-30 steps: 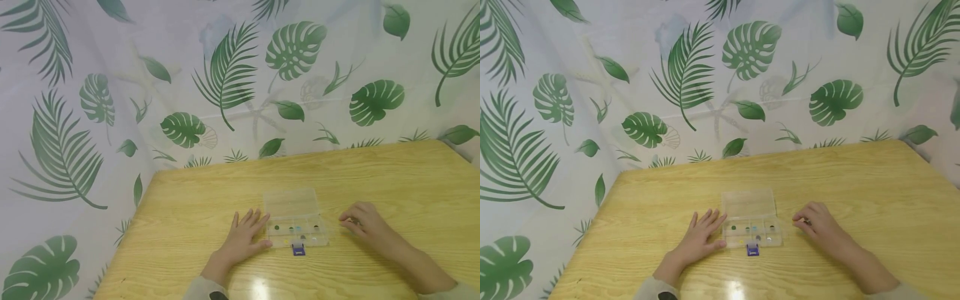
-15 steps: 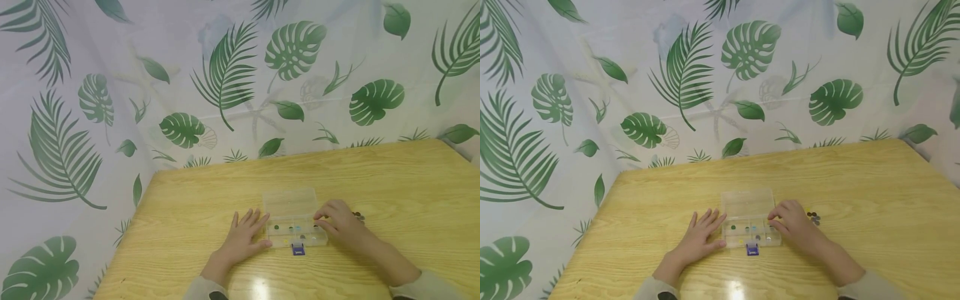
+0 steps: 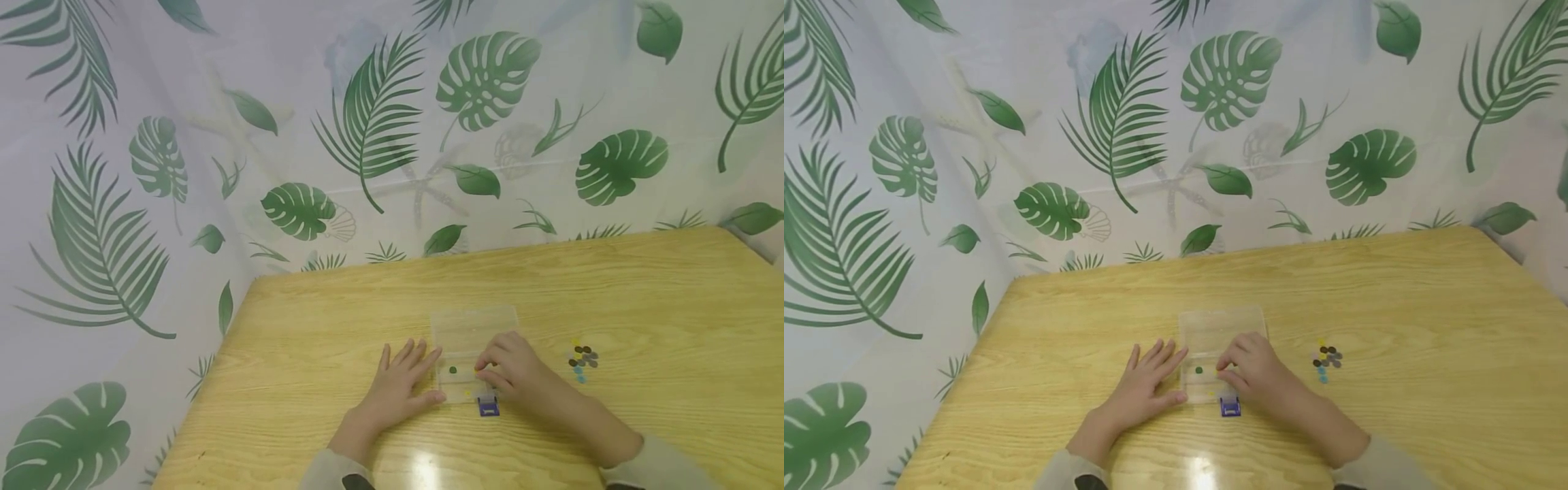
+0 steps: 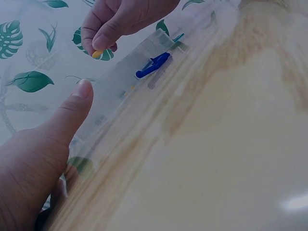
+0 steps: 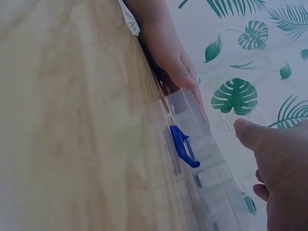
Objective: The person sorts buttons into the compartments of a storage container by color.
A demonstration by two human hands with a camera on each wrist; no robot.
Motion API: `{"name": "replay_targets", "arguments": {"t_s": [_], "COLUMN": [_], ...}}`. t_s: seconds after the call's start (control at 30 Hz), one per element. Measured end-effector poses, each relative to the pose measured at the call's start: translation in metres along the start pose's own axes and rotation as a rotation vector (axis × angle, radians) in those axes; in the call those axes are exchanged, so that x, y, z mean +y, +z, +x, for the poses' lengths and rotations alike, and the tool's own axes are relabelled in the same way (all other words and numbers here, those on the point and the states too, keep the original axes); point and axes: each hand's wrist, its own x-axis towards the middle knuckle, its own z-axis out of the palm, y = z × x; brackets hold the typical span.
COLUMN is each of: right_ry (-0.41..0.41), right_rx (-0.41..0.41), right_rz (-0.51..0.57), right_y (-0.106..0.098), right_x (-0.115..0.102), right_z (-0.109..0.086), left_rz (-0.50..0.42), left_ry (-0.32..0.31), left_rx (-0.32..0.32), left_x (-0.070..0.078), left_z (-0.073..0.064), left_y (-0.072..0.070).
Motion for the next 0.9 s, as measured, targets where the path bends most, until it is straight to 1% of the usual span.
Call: {"name": "replay_targets", "arguments": {"t_s": [0.17, 0.33, 0.53, 0.8, 0.9], "right_ry": [0.043, 0.035, 0.043, 0.026, 0.042], "right_rx": [-0.050, -0.041, -0.009, 0.079, 0.088], "right_rz": [0.027, 0.035, 0.023, 0.013, -0.008], "right_y": [0.003, 0.008, 0.010, 0.010, 0.008], "right_x": [-0.007, -0.011, -0.009, -0.002, 0.001], "right_z": [0.000, 0.000, -0.002, -0.006, -0.010], "left_rz": [-0.001, -0.005, 0.006, 0.002, 0.004], "left_ry": [0.017, 0.013, 0.017, 0.012, 0.007], "left_rx": [0.012, 0.009, 0.017, 0.013, 0.008], "left_x": [0.000, 0.000, 0.000, 0.000, 0.000], "left_z": [0.000, -0.001, -0.001, 0.000, 0.000], "left_y": [0.001, 0.001, 0.001, 0.002, 0.002]}}
